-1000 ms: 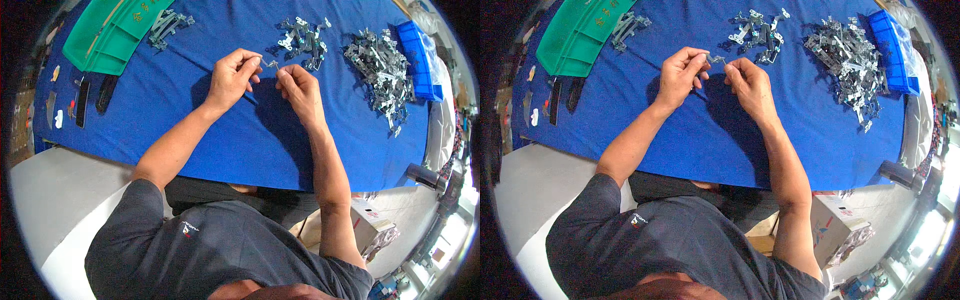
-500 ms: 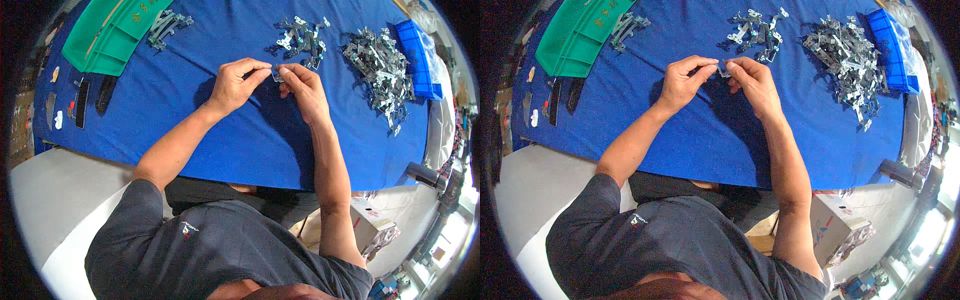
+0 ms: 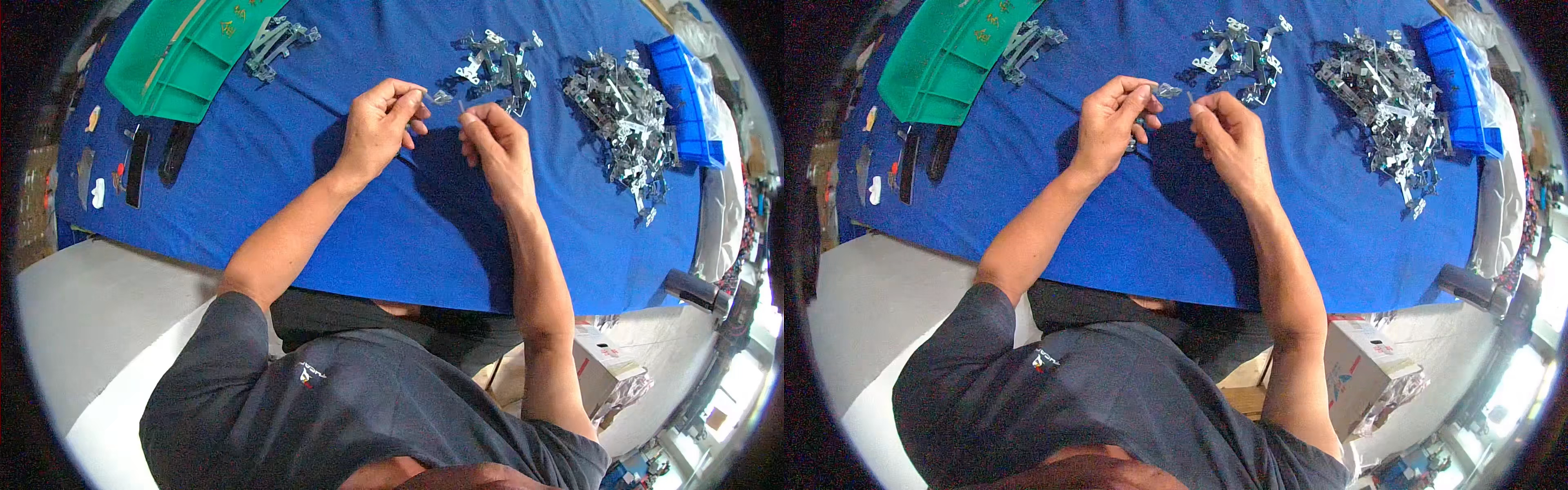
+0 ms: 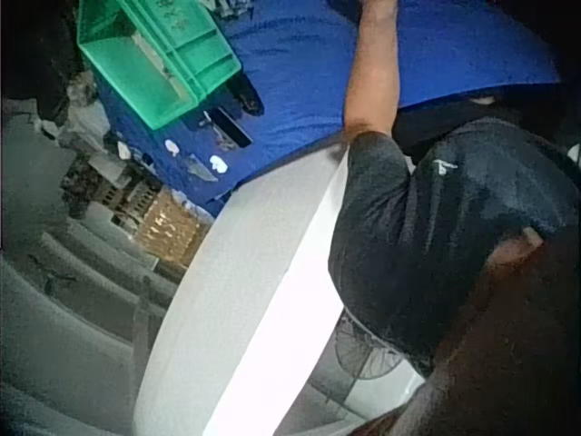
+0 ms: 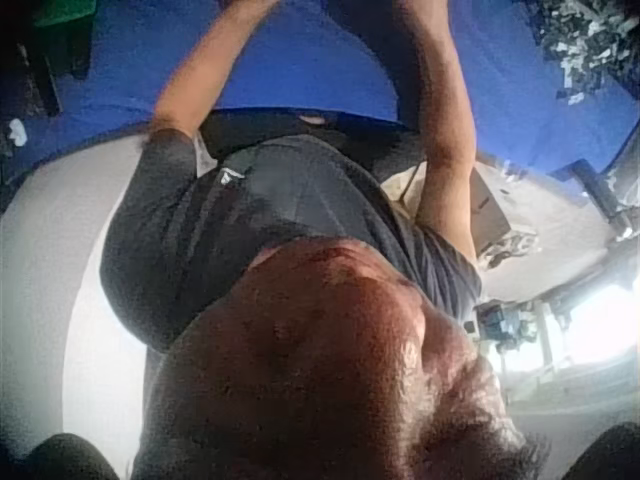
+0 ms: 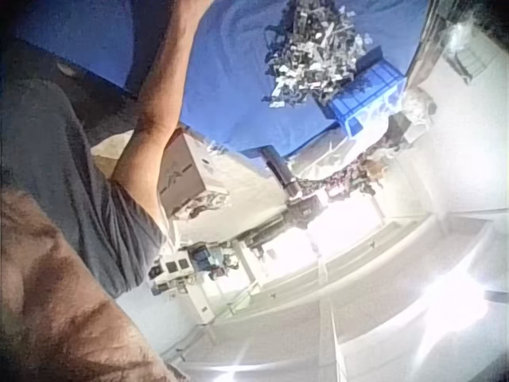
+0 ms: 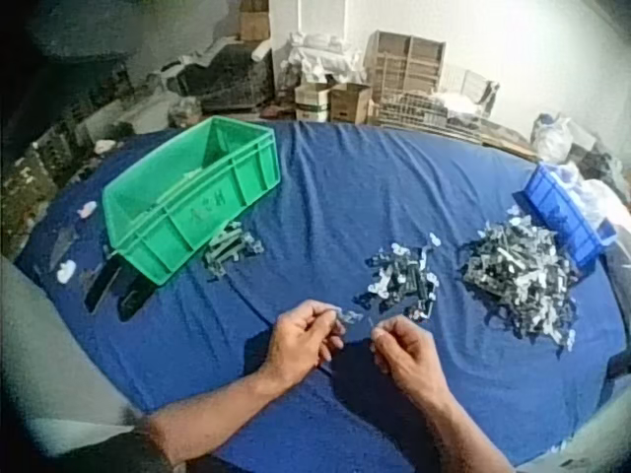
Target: The person picks up a metal bracket and a wire clip by hand, fits the clip into the bracket, and repeats the process with another set of parts.
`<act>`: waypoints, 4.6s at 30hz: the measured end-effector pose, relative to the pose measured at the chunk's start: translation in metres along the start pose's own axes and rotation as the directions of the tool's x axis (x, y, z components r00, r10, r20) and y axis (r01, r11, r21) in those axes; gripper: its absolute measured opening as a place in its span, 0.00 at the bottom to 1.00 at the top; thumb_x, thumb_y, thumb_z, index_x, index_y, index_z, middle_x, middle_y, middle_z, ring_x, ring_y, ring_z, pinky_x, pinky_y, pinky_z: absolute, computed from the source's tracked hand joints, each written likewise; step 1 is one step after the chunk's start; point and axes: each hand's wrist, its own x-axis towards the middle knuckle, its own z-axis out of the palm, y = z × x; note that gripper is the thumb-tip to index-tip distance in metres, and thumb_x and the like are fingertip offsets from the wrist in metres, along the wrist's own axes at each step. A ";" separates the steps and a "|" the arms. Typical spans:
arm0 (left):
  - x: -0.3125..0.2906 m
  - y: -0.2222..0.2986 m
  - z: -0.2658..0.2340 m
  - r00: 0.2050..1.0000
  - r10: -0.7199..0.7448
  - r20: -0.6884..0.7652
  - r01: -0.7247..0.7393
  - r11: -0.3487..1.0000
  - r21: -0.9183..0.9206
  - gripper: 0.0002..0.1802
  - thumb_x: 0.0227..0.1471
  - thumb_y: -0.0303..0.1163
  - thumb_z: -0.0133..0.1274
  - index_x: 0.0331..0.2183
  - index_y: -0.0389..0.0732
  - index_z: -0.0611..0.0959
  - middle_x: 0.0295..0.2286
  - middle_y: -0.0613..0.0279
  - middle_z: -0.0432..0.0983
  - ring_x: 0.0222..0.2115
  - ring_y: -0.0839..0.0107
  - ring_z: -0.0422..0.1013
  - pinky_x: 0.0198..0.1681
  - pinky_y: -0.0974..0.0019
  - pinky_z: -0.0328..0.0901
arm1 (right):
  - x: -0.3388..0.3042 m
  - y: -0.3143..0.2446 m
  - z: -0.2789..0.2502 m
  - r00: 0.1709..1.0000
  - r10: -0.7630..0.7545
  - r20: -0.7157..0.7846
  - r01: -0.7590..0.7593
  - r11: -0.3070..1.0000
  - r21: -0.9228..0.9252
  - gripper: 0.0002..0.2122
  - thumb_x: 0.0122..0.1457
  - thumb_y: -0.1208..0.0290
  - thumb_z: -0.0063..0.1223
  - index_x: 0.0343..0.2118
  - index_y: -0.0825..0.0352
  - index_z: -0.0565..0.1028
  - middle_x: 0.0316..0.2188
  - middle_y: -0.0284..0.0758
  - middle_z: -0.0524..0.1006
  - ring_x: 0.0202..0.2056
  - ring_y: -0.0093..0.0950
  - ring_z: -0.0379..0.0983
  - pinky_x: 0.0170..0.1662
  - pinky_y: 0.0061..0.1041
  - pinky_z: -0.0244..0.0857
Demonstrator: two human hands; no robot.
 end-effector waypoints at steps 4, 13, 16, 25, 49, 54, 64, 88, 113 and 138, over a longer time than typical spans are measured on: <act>0.000 -0.001 0.000 1.000 0.020 0.001 -0.020 1.000 -0.002 0.10 0.62 0.30 0.51 0.41 0.35 0.80 0.29 0.58 0.80 0.24 0.77 0.75 0.19 0.78 0.67 | -0.002 -0.004 0.004 1.000 -0.017 -0.004 0.017 0.991 -0.130 0.09 0.64 0.67 0.52 0.34 0.69 0.75 0.22 0.27 0.74 0.23 0.15 0.68 0.25 0.17 0.61; -0.005 0.000 0.002 0.990 0.135 0.044 -0.141 0.969 0.204 0.10 0.59 0.29 0.56 0.41 0.36 0.85 0.32 0.61 0.82 0.27 0.81 0.74 0.26 0.77 0.67 | 0.002 0.007 -0.003 0.990 -0.137 -0.026 0.117 0.917 -0.380 0.09 0.63 0.69 0.53 0.33 0.71 0.76 0.21 0.29 0.75 0.23 0.16 0.68 0.27 0.20 0.63; -0.003 -0.005 0.001 0.920 0.383 0.078 -0.387 0.864 0.322 0.09 0.57 0.27 0.58 0.39 0.36 0.86 0.32 0.61 0.83 0.30 0.79 0.75 0.33 0.75 0.68 | 0.001 0.005 -0.002 0.998 -0.060 -0.020 0.050 0.939 -0.341 0.08 0.62 0.70 0.53 0.33 0.72 0.76 0.21 0.29 0.75 0.23 0.18 0.69 0.28 0.20 0.65; -0.006 0.004 0.004 0.923 0.352 0.159 -0.386 0.844 0.372 0.09 0.55 0.26 0.58 0.39 0.35 0.86 0.32 0.59 0.83 0.32 0.77 0.76 0.37 0.72 0.69 | 0.005 0.006 -0.009 0.990 0.112 0.091 -0.126 0.977 0.169 0.10 0.66 0.68 0.51 0.40 0.70 0.77 0.25 0.28 0.75 0.27 0.16 0.71 0.29 0.19 0.65; -0.002 0.001 0.001 1.000 -0.009 -0.003 0.009 1.000 -0.016 0.11 0.61 0.31 0.53 0.42 0.36 0.82 0.31 0.60 0.81 0.26 0.78 0.75 0.22 0.78 0.69 | 0.000 -0.001 -0.001 0.997 0.075 0.009 -0.073 0.992 -0.106 0.10 0.63 0.66 0.54 0.34 0.69 0.77 0.22 0.27 0.75 0.24 0.15 0.67 0.26 0.18 0.61; -0.005 -0.001 0.003 0.994 0.101 0.034 -0.105 0.982 0.154 0.10 0.59 0.30 0.56 0.41 0.38 0.85 0.30 0.64 0.81 0.25 0.84 0.72 0.24 0.80 0.66 | 0.003 0.009 -0.005 0.997 -0.074 -0.024 0.062 0.943 -0.325 0.08 0.62 0.68 0.55 0.35 0.69 0.77 0.23 0.27 0.75 0.24 0.16 0.68 0.28 0.19 0.63; -0.006 0.000 0.006 0.946 0.308 0.101 -0.324 0.893 0.313 0.09 0.55 0.28 0.59 0.37 0.34 0.86 0.31 0.55 0.83 0.30 0.73 0.78 0.34 0.70 0.71 | 0.004 0.001 -0.005 0.994 0.103 0.028 -0.106 0.983 0.152 0.10 0.64 0.70 0.52 0.40 0.72 0.78 0.25 0.30 0.75 0.26 0.19 0.70 0.29 0.20 0.66; -0.001 -0.001 0.001 1.000 -0.017 0.003 0.017 1.000 -0.007 0.11 0.62 0.32 0.51 0.43 0.36 0.81 0.31 0.57 0.81 0.27 0.75 0.77 0.24 0.75 0.71 | 0.000 -0.001 0.000 0.998 0.052 0.027 -0.050 0.995 -0.084 0.10 0.65 0.66 0.52 0.32 0.68 0.75 0.22 0.27 0.74 0.23 0.15 0.68 0.25 0.18 0.61; -0.008 0.005 0.004 0.925 0.310 0.221 -0.373 0.855 0.360 0.09 0.57 0.29 0.57 0.39 0.36 0.86 0.30 0.60 0.82 0.29 0.76 0.77 0.31 0.72 0.70 | 0.006 0.005 -0.002 0.997 -0.027 -0.074 0.037 0.990 0.136 0.08 0.65 0.66 0.53 0.36 0.67 0.76 0.26 0.27 0.75 0.26 0.16 0.68 0.28 0.17 0.62; -0.007 -0.001 0.006 0.977 0.212 -0.016 -0.198 0.934 0.296 0.09 0.57 0.28 0.56 0.38 0.34 0.84 0.27 0.64 0.80 0.25 0.81 0.72 0.28 0.74 0.67 | 0.001 0.007 -0.001 0.981 -0.193 -0.016 0.170 0.898 -0.406 0.08 0.62 0.69 0.56 0.36 0.70 0.77 0.22 0.29 0.75 0.26 0.16 0.70 0.28 0.19 0.64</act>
